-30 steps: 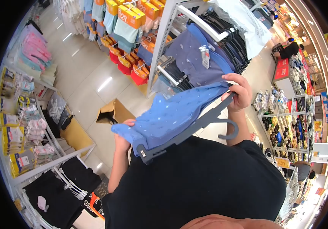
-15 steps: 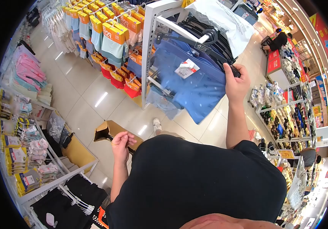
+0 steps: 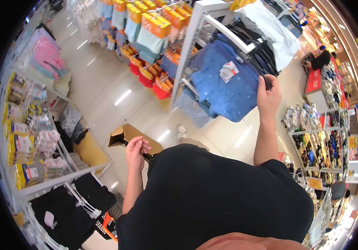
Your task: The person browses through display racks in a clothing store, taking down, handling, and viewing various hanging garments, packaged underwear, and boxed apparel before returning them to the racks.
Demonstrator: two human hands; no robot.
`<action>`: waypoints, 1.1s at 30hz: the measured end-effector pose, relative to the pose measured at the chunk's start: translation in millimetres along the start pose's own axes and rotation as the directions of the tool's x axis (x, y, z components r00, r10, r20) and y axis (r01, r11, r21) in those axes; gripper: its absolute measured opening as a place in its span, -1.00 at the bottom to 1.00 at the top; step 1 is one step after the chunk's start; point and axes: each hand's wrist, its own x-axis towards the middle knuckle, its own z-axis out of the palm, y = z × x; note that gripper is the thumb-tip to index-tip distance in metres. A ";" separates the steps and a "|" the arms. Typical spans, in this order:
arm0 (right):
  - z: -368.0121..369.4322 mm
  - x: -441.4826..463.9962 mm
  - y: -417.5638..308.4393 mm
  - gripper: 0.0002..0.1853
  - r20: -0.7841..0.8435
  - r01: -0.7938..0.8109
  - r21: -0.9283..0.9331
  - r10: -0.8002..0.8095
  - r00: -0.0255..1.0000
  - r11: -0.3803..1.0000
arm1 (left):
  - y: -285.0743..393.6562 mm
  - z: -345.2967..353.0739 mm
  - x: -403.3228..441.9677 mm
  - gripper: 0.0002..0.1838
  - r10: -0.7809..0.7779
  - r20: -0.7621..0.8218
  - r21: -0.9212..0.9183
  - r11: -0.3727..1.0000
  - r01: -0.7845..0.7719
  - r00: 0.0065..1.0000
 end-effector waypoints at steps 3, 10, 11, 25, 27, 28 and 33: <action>-0.9 -7.8 -10.7 -0.77 -0.044 0.086 -0.206 -0.097 0.994 0.975 | 1.5 -17.7 -0.3 -0.82 0.055 -0.096 -0.018 0.998 -0.057 0.994; 23.2 -27.8 -39.5 -0.77 -0.104 0.453 -0.024 -0.453 0.886 0.891 | -13.8 -100.9 13.5 -0.77 -0.094 -0.243 0.131 0.983 0.128 0.966; 34.9 -30.5 -45.9 -0.78 -0.074 0.461 0.053 -0.457 0.886 0.886 | -19.1 -114.3 15.6 -0.74 -0.183 -0.282 0.253 0.933 0.257 0.942; 275.3 -3.1 -119.4 -0.30 0.401 -0.045 0.504 -0.187 0.897 0.863 | -191.1 -269.6 -93.5 -0.57 -0.487 -0.635 0.375 0.484 0.790 0.600; 297.8 6.3 -123.3 -0.22 0.341 0.041 0.453 -0.216 0.915 0.891 | -173.3 -271.5 -92.4 -0.58 -0.508 -0.654 0.346 0.459 0.819 0.560; 302.3 10.8 -128.9 -0.23 0.336 0.025 0.419 -0.181 0.924 0.908 | -161.5 -273.5 -84.6 -0.58 -0.511 -0.660 0.339 0.451 0.825 0.551; 332.0 17.5 -124.3 -0.36 0.474 -0.235 0.398 0.020 0.880 0.887 | -104.4 -293.0 -31.1 -0.59 -0.509 -0.672 0.338 0.435 0.834 0.538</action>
